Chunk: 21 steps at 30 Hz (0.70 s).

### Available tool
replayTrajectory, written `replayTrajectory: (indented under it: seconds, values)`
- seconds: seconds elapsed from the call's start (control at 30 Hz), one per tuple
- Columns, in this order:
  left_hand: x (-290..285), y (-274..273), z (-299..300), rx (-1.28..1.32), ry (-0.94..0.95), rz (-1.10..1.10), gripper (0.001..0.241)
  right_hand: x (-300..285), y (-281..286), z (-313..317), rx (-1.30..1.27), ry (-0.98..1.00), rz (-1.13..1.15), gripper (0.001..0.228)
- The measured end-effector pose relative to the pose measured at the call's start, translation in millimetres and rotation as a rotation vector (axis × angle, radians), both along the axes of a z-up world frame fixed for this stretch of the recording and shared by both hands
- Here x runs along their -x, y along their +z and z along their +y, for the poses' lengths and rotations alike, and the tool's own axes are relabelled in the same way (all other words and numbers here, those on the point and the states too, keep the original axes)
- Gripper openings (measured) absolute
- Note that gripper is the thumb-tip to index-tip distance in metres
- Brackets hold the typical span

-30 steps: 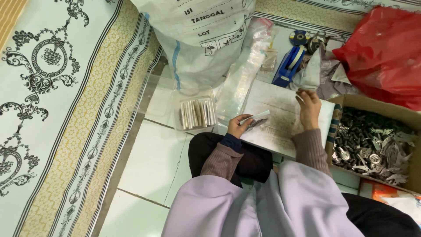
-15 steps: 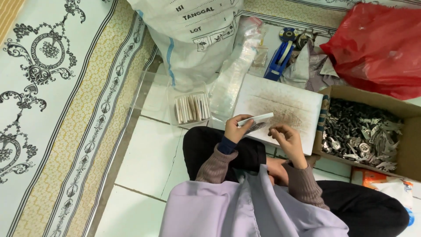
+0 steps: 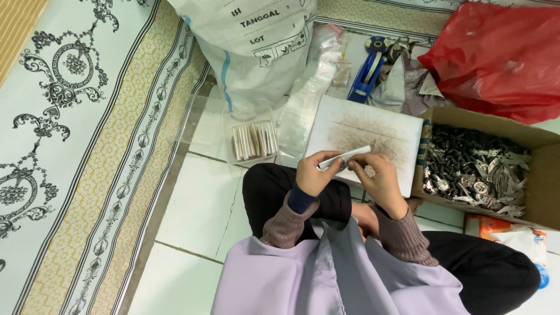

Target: Arranging small circular metal parts on a template board and handling packaging strips.

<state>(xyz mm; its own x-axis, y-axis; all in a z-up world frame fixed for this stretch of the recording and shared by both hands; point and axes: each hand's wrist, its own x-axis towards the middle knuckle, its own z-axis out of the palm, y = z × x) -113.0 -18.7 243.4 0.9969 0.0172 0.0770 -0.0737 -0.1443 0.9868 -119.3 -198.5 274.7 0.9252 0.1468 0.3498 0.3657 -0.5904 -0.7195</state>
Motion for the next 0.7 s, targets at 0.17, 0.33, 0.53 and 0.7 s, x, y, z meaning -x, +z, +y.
replayTrajectory:
  seconds: [0.17, 0.33, 0.53, 0.7]
  values:
    - [5, 6, -4, -0.03, 0.007, -0.018, 0.016, 2, 2, -2, 0.004, -0.004, -0.021, 0.006]
    - [9, 16, -7, -0.018, 0.015, -0.023, 0.017, 3, 3, -3, 0.033, -0.01, -0.032, 0.007]
    - [10, 20, -10, -0.016, 0.027, -0.032, 0.017, 2, 5, -2, 0.034, -0.016, -0.039, 0.007]
    - [10, 14, -12, -0.115, 0.041, -0.156, 0.015, 2, 5, 0, 0.012, -0.085, 0.041, 0.005]
